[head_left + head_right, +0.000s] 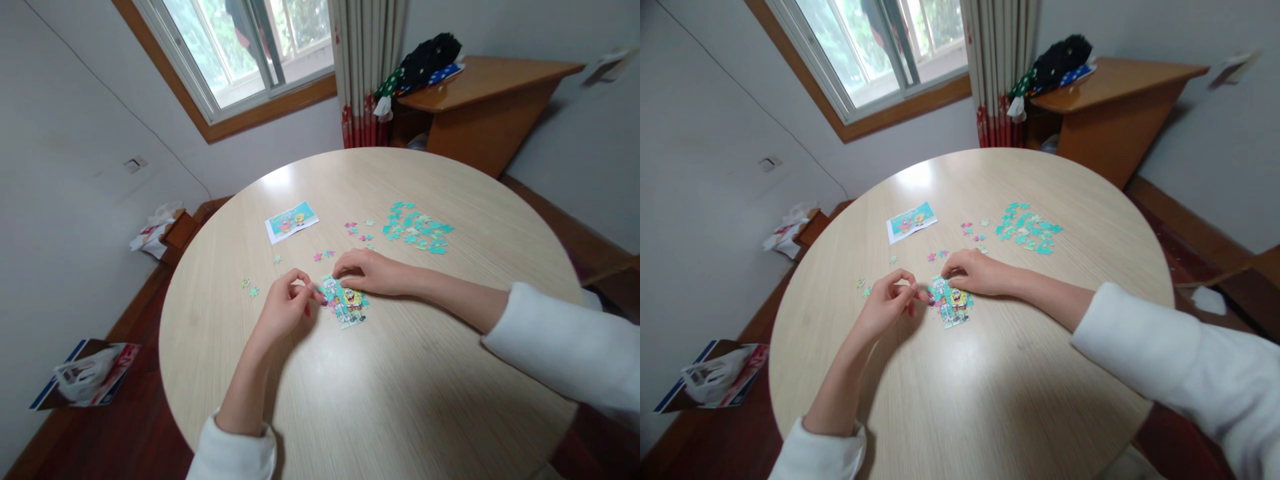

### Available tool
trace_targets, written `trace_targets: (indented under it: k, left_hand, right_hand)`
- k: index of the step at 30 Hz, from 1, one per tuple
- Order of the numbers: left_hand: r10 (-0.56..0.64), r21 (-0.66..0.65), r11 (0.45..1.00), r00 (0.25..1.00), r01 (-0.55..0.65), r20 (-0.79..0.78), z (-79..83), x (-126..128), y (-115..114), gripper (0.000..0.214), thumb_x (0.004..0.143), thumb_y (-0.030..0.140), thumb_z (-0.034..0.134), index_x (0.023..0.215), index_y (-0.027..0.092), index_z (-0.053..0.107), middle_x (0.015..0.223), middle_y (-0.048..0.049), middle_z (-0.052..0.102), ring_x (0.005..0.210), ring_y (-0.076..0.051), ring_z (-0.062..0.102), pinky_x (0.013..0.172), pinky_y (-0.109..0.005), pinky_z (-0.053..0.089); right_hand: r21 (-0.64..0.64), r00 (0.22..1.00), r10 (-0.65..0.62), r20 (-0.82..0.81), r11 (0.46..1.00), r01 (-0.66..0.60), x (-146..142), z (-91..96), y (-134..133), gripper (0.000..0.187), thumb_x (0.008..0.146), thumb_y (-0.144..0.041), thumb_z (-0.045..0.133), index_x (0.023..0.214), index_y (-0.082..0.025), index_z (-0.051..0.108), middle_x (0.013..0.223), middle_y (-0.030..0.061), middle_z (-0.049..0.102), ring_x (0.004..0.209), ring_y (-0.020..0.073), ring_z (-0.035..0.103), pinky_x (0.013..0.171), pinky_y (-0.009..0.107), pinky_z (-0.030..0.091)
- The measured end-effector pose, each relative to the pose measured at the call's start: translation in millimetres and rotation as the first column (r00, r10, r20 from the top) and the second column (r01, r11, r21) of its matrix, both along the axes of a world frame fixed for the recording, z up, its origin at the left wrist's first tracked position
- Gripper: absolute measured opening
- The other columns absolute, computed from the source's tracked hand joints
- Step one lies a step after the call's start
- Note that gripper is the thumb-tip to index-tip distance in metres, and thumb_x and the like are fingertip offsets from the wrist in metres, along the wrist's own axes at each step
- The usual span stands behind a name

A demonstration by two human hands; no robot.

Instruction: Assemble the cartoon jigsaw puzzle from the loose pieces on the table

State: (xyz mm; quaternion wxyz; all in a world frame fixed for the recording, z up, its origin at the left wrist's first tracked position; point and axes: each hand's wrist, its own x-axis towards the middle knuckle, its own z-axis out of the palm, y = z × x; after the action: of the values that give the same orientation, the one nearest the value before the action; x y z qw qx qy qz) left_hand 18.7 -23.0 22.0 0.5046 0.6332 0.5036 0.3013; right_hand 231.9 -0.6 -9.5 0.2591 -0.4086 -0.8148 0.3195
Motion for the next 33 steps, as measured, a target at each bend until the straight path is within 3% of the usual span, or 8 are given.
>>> trace_targets:
  k: [8,13,33]
  left_hand:
    - [-0.065,0.068,0.995,0.995,0.07,-0.08,-8.4,-1,0,0.02,0.079,0.038,0.056,0.077,0.021,0.047,0.067,-0.0042,0.073,0.044,-0.009,0.047,0.046,-0.02,0.034]
    - [-0.113,0.086,0.988,0.985,0.125,-0.13,-15.1,-3,1,0.015,0.083,0.035,0.054,0.078,0.021,0.048,0.069,-0.0051,0.074,0.053,-0.012,0.056,0.053,-0.022,0.039]
    - [-0.098,0.069,0.992,0.983,0.11,-0.157,-13.6,-1,1,0.017,0.083,0.036,0.055,0.078,0.022,0.047,0.069,-0.0051,0.073,0.057,-0.015,0.059,0.058,-0.025,0.041]
  right_hand:
    - [0.022,1.0,0.0,0.003,1.0,0.0,1,-3.3,1,0.017,0.079,-0.011,0.061,0.091,-0.016,0.072,0.095,0.0074,0.072,0.089,0.0178,0.064,0.083,0.029,0.047]
    - [0.018,1.0,0.004,0.0,1.0,-0.004,1,-1.9,1,0.017,0.079,-0.01,0.06,0.09,-0.016,0.072,0.096,0.0075,0.072,0.09,0.0176,0.064,0.083,0.029,0.047]
    - [0.021,1.0,0.003,-0.003,1.0,-0.003,1,-2.2,1,0.018,0.078,-0.01,0.059,0.09,-0.017,0.072,0.096,0.0071,0.073,0.089,0.0174,0.064,0.084,0.029,0.047]
